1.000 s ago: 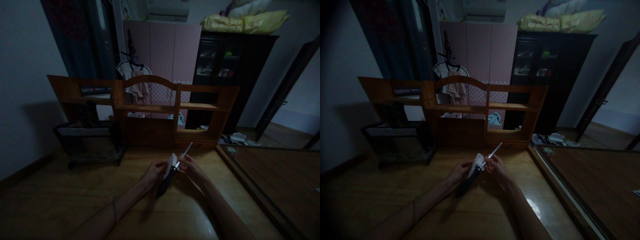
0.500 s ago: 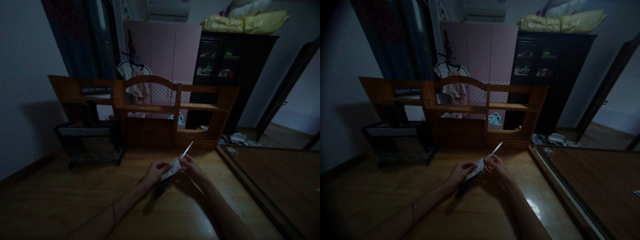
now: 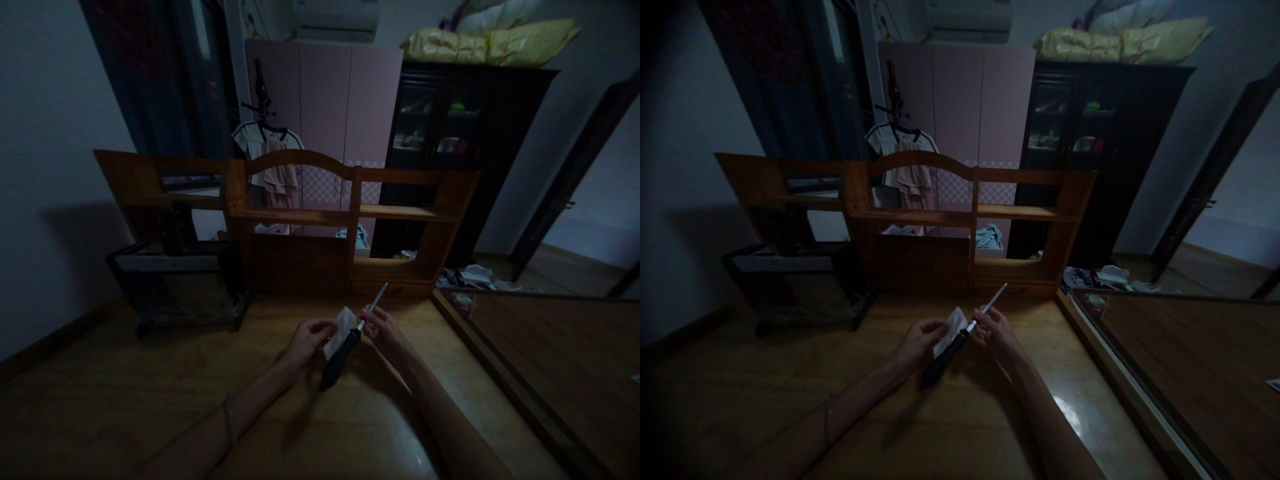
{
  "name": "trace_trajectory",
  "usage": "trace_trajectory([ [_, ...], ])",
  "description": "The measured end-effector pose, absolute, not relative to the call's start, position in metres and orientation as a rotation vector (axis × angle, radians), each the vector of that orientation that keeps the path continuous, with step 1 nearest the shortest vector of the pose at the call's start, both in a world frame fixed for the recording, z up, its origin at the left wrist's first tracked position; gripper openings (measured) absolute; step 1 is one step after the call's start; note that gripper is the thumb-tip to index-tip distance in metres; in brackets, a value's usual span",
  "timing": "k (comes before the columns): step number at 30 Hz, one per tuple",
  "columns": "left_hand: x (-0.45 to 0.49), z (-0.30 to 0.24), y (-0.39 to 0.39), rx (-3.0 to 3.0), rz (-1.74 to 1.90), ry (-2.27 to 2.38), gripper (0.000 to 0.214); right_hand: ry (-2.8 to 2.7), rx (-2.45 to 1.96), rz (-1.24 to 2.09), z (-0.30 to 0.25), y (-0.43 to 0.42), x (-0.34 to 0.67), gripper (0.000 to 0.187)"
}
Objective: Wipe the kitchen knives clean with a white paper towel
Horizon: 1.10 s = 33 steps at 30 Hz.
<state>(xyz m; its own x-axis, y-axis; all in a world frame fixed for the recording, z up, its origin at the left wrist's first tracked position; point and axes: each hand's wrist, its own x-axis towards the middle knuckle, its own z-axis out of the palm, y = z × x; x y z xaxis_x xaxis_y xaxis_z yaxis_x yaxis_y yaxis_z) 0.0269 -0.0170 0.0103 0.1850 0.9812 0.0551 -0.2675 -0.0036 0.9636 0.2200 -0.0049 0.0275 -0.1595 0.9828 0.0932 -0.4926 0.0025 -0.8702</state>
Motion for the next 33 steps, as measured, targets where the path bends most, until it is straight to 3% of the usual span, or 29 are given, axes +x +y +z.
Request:
trace_trajectory([
  [7, 0.03, 0.014, -0.022, 1.06, 1.071, 0.803, 0.049, -0.989, -0.669, 1.562, 0.032, -0.008, 0.22, 0.027],
  [12, 0.032, 0.017, -0.027, 1.103, 1.041, 0.672, 0.047, -1.025, -0.629, 1.624, 0.034, -0.013, 0.219, 0.021],
  [33, 0.027, 0.013, -0.017, 1.177, 1.191, 0.909, 0.042, -1.028, -0.601, 1.57, 0.029, -0.011, 0.219, 0.025],
])
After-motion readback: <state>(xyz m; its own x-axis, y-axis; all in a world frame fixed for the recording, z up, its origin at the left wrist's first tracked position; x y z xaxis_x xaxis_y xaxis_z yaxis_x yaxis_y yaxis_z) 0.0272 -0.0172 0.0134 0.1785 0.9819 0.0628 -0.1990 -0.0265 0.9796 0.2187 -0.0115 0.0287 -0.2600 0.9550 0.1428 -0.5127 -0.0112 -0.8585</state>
